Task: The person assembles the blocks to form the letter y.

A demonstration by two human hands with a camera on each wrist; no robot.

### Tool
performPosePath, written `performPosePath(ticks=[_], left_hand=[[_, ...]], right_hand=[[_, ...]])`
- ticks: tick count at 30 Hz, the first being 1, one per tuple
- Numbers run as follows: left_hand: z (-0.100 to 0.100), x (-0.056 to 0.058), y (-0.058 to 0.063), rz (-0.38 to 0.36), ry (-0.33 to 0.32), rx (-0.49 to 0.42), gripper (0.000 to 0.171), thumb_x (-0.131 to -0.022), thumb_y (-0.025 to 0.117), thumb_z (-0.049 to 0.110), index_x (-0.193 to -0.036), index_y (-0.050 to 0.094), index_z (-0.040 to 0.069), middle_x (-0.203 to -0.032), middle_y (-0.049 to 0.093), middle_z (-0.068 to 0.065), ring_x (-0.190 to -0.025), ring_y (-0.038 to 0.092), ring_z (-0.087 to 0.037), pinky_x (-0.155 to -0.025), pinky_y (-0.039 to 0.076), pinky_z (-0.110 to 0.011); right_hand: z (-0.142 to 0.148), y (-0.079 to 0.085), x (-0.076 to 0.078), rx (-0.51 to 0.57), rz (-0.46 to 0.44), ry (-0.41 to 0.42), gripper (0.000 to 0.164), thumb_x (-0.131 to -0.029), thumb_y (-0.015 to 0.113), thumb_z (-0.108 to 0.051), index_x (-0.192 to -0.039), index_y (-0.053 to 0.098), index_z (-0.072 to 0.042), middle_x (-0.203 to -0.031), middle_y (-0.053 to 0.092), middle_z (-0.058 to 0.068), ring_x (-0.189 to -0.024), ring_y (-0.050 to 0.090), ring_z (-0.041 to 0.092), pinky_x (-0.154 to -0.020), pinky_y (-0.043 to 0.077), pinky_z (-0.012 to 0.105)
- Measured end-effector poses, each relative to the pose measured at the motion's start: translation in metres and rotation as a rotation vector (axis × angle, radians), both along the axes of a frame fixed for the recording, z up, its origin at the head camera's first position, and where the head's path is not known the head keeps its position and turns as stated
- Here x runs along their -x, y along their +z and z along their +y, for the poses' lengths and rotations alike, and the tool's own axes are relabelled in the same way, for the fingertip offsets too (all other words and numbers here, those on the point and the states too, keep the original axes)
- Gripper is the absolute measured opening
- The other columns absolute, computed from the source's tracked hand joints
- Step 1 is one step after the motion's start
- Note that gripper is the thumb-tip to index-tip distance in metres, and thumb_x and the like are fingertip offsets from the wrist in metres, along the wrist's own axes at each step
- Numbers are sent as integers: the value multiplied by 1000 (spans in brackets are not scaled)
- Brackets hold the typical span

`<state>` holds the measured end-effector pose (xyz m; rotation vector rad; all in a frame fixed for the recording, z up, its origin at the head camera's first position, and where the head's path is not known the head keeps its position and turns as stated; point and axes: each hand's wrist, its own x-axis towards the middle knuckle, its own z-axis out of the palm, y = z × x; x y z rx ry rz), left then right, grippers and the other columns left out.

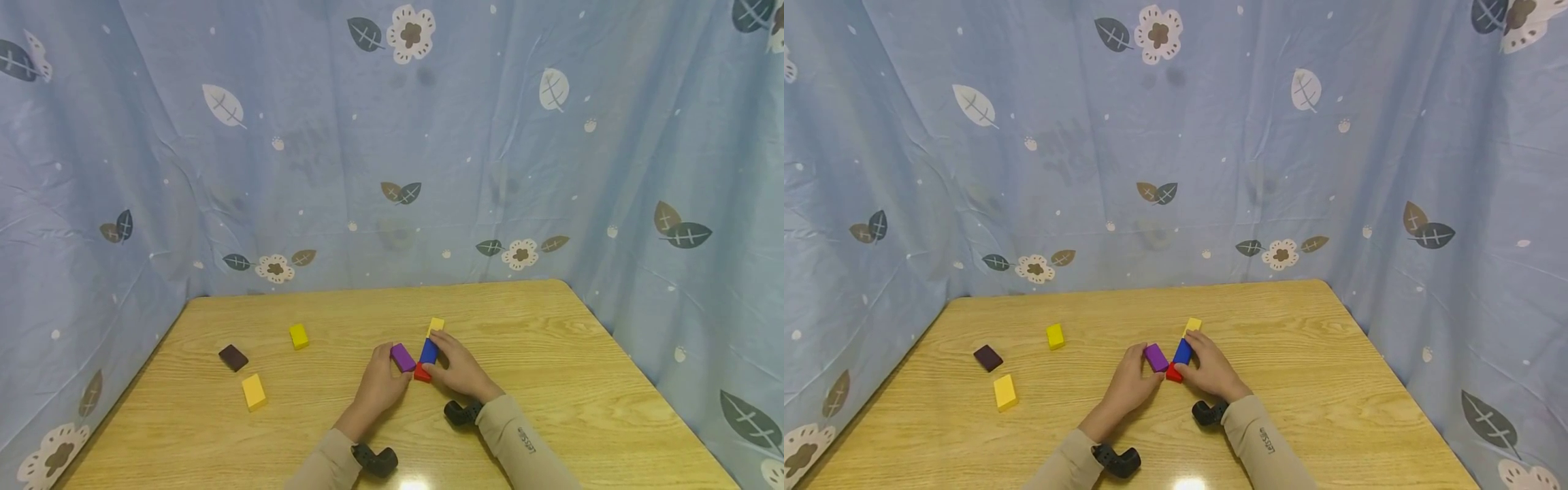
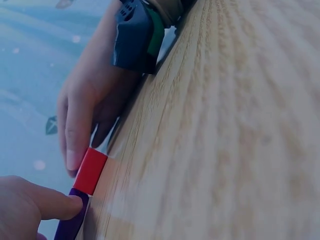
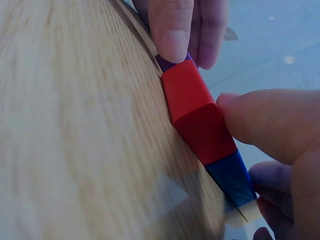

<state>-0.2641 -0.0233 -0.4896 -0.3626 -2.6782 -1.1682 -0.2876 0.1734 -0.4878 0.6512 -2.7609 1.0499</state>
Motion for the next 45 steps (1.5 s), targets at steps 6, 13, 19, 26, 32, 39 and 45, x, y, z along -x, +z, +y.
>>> performPosePath(ticks=[6,13,19,26,32,39,45], left_hand=[[-3,-1,1,7,-14,-10,65,-84,72,17,-135,41,-9,-134,47,-24,-125,48,-39,-105,42,-48],[-3,-7,2,53,4,-9,55,-83,70,12,-130,47,-8,-128,53,-21,-120,53,-36,-102,44,-46],[-2,-11,2,104,65,26,49,-84,69,10,-126,51,-8,-124,56,-21,-117,56,-35,-99,47,-45],[-1,-11,3,88,74,17,52,-83,73,14,-126,51,-7,-121,57,-19,-113,58,-33,-96,49,-44],[-2,-10,3,86,72,6,54,-81,75,15,-124,52,-7,-119,59,-19,-110,59,-33,-94,50,-44],[0,-9,1,105,69,5,50,-82,74,15,-123,54,-5,-118,60,-18,-110,59,-31,-94,50,-43],[5,-13,1,145,106,47,51,-82,74,17,-123,54,-6,-117,60,-19,-109,60,-32,-93,51,-42]], right_hand=[[0,0,1,-6,-3,2,66,-89,64,-36,-140,43,1,-149,37,17,-138,32,38,-111,29,56],[1,1,0,-10,11,13,66,-90,63,-35,-141,42,1,-149,37,17,-138,32,38,-111,30,55],[0,3,-1,-8,15,11,66,-89,64,-33,-140,42,3,-148,37,18,-138,32,38,-111,29,54],[1,3,-1,-21,10,16,66,-90,63,-34,-141,42,2,-149,37,18,-138,32,39,-111,29,55],[0,2,-1,-6,4,18,67,-90,64,-35,-141,42,2,-149,37,18,-138,32,39,-111,29,56],[0,1,0,-14,0,17,67,-90,63,-36,-141,42,1,-149,37,18,-138,32,39,-111,29,56],[0,0,1,-25,15,11,66,-89,64,-34,-140,42,2,-148,38,18,-138,32,38,-111,29,55]])
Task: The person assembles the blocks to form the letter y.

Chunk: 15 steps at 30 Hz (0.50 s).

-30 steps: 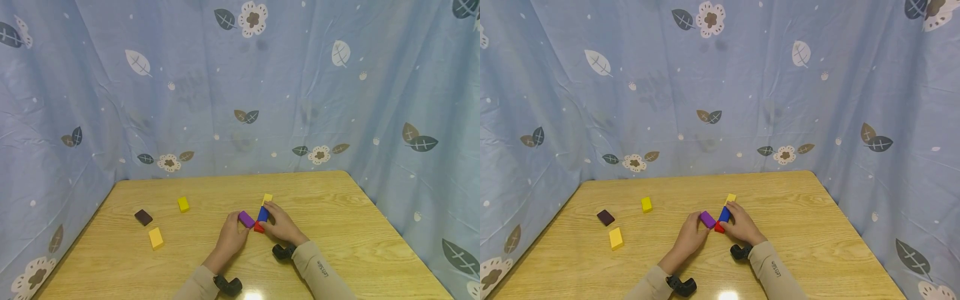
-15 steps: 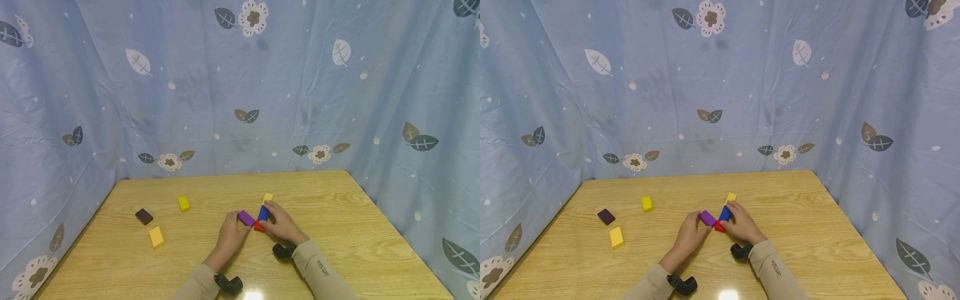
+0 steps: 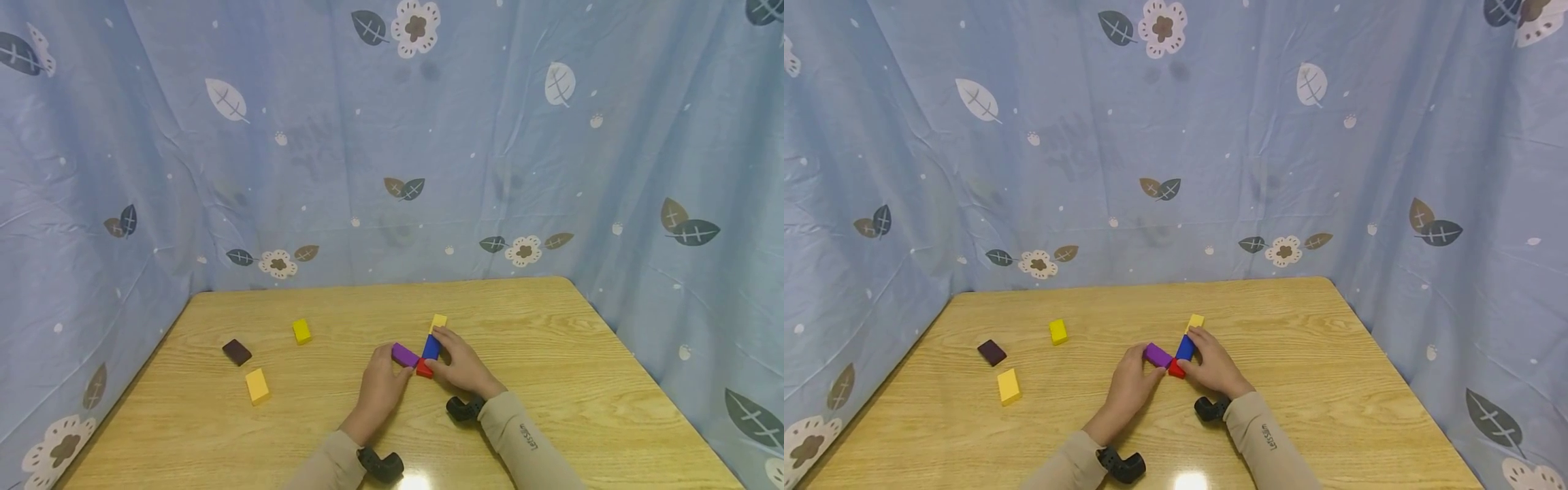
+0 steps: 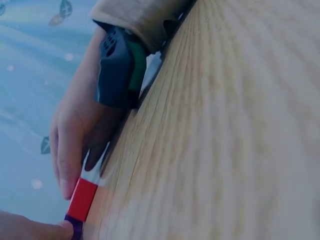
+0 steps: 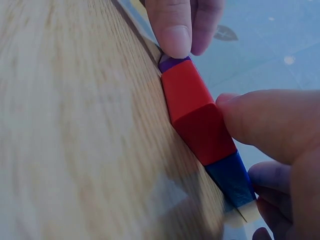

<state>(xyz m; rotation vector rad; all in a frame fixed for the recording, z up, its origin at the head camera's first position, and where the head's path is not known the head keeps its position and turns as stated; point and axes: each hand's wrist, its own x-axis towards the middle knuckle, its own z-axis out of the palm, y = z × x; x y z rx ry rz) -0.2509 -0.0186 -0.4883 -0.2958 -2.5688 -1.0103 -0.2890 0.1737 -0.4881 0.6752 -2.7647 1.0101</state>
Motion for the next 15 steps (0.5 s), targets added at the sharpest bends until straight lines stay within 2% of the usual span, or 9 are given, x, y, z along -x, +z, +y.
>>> performPosePath(ticks=[6,15], left_hand=[[4,-5,1,3,43,48,54,-81,75,19,-123,53,-8,-115,60,-20,-101,64,-34,-86,54,-43],[3,-5,2,-5,39,45,56,-81,75,21,-123,53,-8,-115,60,-21,-103,63,-34,-88,54,-43]], right_hand=[[-1,-1,1,-11,7,3,67,-89,64,-35,-140,43,3,-148,38,18,-138,32,38,-112,29,54],[-2,0,0,-11,9,-28,67,-90,63,-38,-139,43,3,-148,38,19,-137,34,38,-111,30,53]])
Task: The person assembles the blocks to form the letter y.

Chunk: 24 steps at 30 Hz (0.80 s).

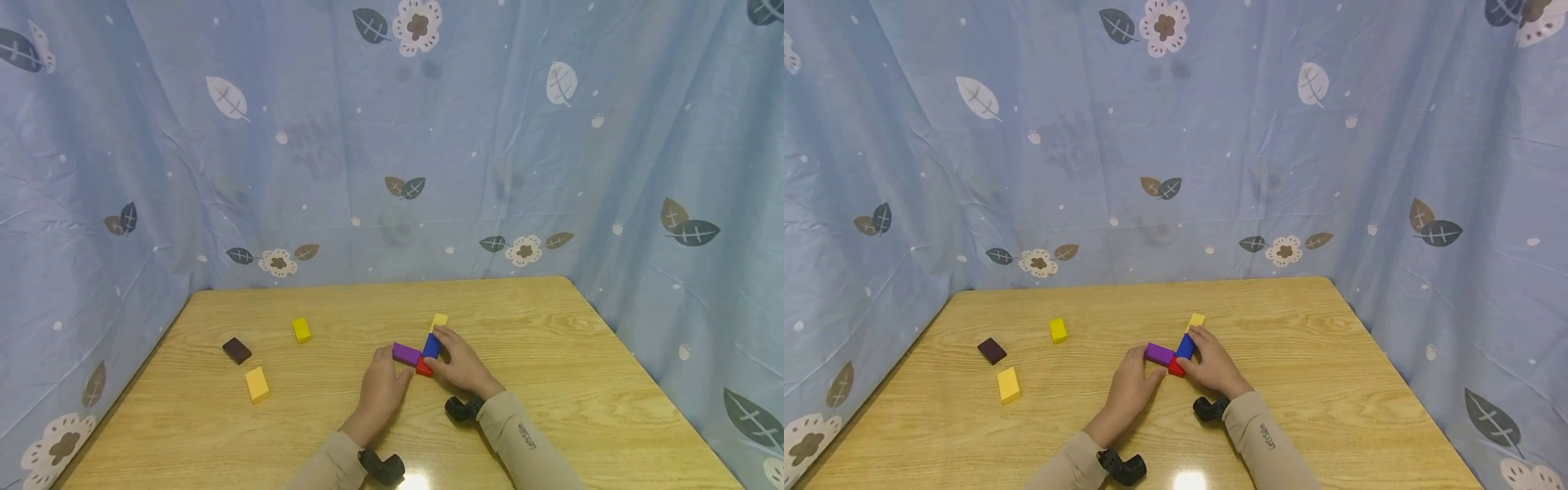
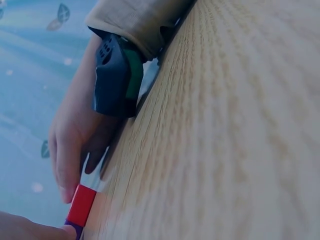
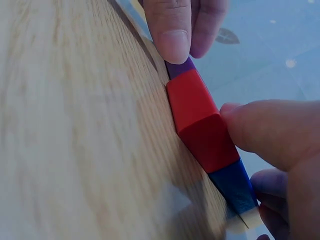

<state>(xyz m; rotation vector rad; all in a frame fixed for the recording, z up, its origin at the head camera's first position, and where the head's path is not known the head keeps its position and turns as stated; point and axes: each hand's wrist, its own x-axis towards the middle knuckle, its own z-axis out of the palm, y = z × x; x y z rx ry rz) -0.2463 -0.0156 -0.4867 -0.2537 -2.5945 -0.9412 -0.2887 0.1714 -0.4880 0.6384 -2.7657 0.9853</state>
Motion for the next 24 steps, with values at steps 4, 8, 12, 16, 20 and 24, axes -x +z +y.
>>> performPosePath(ticks=[4,8,12,16,20,24], left_hand=[[1,0,0,-9,-11,-1,56,-81,75,21,-124,52,-8,-117,60,-21,-104,63,-34,-88,53,-43],[2,1,0,-12,-13,1,56,-82,75,21,-124,52,-8,-117,60,-21,-103,63,-34,-88,54,-43],[2,1,1,-16,-11,0,56,-82,75,20,-124,52,-8,-117,60,-21,-103,63,-35,-88,54,-43],[2,1,2,-12,-13,1,56,-82,75,20,-124,52,-9,-117,60,-21,-104,63,-35,-88,54,-43],[0,0,3,-19,-13,-13,56,-81,75,20,-124,52,-9,-118,59,-22,-106,62,-36,-91,52,-44],[-5,1,5,-40,4,-54,55,-80,76,18,-123,54,-9,-117,60,-21,-108,61,-36,-93,51,-44]], right_hand=[[1,-1,0,4,-4,-27,67,-90,62,-37,-139,43,4,-148,38,20,-137,33,39,-112,29,54],[3,-1,2,4,1,-50,67,-90,63,-37,-139,43,3,-147,38,21,-137,33,40,-111,29,54],[3,0,2,1,2,-53,66,-90,63,-36,-139,43,4,-147,38,21,-137,33,40,-111,29,54],[2,1,2,8,-2,-51,66,-90,63,-35,-139,43,4,-147,37,22,-137,32,40,-111,29,55],[1,1,2,14,3,-49,66,-90,63,-35,-139,43,4,-147,38,21,-137,33,40,-111,29,55],[0,0,3,15,-3,-41,66,-90,63,-35,-139,43,4,-148,37,21,-137,32,39,-112,29,53]])
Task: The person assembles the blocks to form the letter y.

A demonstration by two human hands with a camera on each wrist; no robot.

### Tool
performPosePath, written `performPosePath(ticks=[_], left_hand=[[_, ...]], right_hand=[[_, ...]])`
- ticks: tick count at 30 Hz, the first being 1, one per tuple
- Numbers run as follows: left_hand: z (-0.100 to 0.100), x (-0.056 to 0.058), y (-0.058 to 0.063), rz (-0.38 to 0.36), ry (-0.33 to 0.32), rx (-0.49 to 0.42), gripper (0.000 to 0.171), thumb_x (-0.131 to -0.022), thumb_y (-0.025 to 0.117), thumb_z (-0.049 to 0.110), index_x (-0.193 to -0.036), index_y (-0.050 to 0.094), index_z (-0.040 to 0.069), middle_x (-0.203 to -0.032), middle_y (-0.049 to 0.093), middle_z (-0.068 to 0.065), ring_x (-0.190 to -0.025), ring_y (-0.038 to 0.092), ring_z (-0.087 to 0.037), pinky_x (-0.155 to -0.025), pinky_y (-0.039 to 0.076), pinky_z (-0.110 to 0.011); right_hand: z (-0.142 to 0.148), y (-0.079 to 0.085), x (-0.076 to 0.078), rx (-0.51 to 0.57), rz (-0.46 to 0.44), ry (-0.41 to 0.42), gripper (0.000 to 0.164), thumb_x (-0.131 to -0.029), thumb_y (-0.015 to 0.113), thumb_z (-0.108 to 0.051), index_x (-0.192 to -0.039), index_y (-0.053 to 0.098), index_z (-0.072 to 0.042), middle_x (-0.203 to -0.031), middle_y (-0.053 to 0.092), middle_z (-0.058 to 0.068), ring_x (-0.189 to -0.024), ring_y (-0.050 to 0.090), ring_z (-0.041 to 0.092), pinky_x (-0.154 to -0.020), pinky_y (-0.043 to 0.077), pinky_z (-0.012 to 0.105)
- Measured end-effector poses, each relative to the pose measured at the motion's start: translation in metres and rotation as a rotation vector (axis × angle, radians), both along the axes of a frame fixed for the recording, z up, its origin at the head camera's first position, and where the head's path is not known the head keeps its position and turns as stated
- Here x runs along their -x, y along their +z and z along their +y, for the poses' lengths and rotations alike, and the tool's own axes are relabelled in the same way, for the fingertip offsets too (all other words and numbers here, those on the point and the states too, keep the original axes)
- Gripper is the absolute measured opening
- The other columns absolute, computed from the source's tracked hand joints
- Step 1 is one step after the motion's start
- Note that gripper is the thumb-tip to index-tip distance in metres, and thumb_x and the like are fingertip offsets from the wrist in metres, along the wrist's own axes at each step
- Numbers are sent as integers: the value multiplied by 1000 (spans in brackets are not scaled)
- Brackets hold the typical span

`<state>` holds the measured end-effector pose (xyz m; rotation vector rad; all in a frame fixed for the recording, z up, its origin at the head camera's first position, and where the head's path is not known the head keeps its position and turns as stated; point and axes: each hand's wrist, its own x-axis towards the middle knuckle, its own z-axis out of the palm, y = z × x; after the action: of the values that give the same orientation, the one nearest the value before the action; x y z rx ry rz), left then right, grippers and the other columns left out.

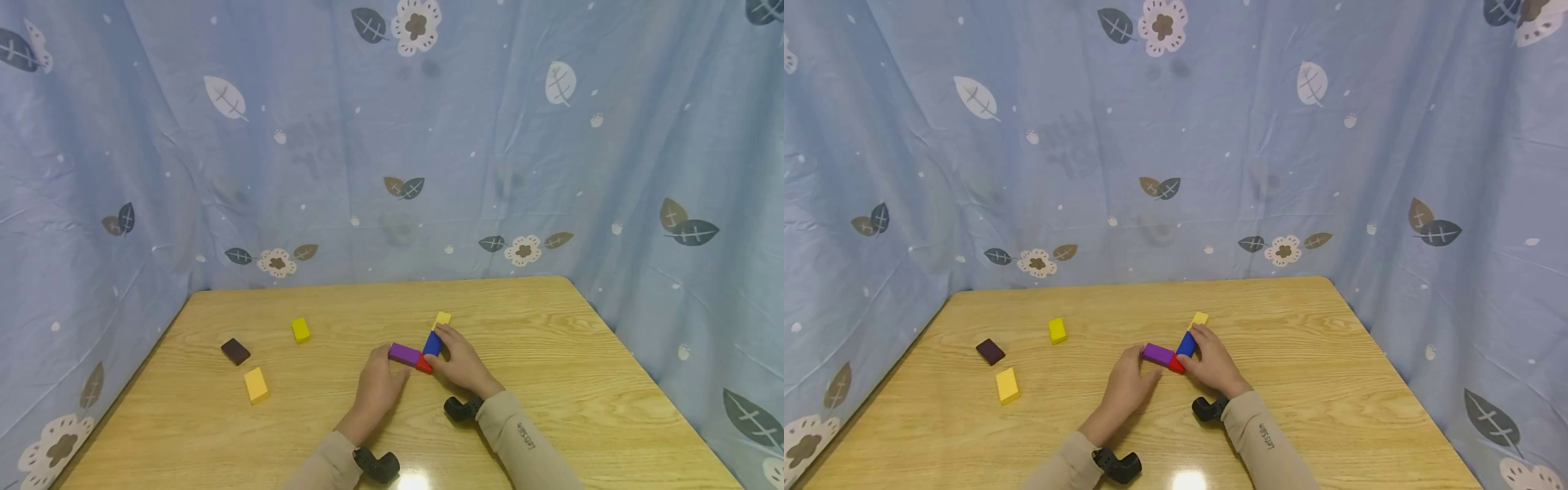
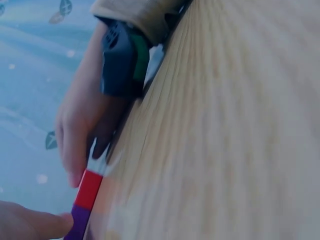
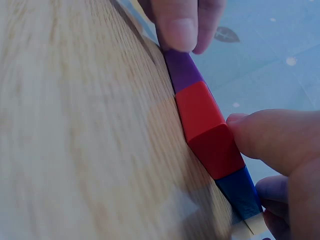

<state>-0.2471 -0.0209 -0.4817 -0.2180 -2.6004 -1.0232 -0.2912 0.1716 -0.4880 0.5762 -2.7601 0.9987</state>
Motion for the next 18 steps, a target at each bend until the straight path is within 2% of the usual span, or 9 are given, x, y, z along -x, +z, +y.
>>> performPosePath(ticks=[6,18], left_hand=[[-15,4,5,-42,54,-24,60,-80,75,23,-126,52,-8,-115,61,-21,-106,61,-36,-89,52,-47],[-62,11,10,-134,150,-38,67,-85,70,26,-136,42,-9,-131,50,-27,-116,54,-42,-95,48,-52]], right_hand=[[0,0,-1,6,-14,-4,67,-90,63,-35,-140,42,3,-148,36,20,-138,32,39,-113,29,52],[-1,1,-2,23,-22,1,66,-90,64,-34,-139,42,4,-149,36,20,-138,32,39,-112,29,52]])
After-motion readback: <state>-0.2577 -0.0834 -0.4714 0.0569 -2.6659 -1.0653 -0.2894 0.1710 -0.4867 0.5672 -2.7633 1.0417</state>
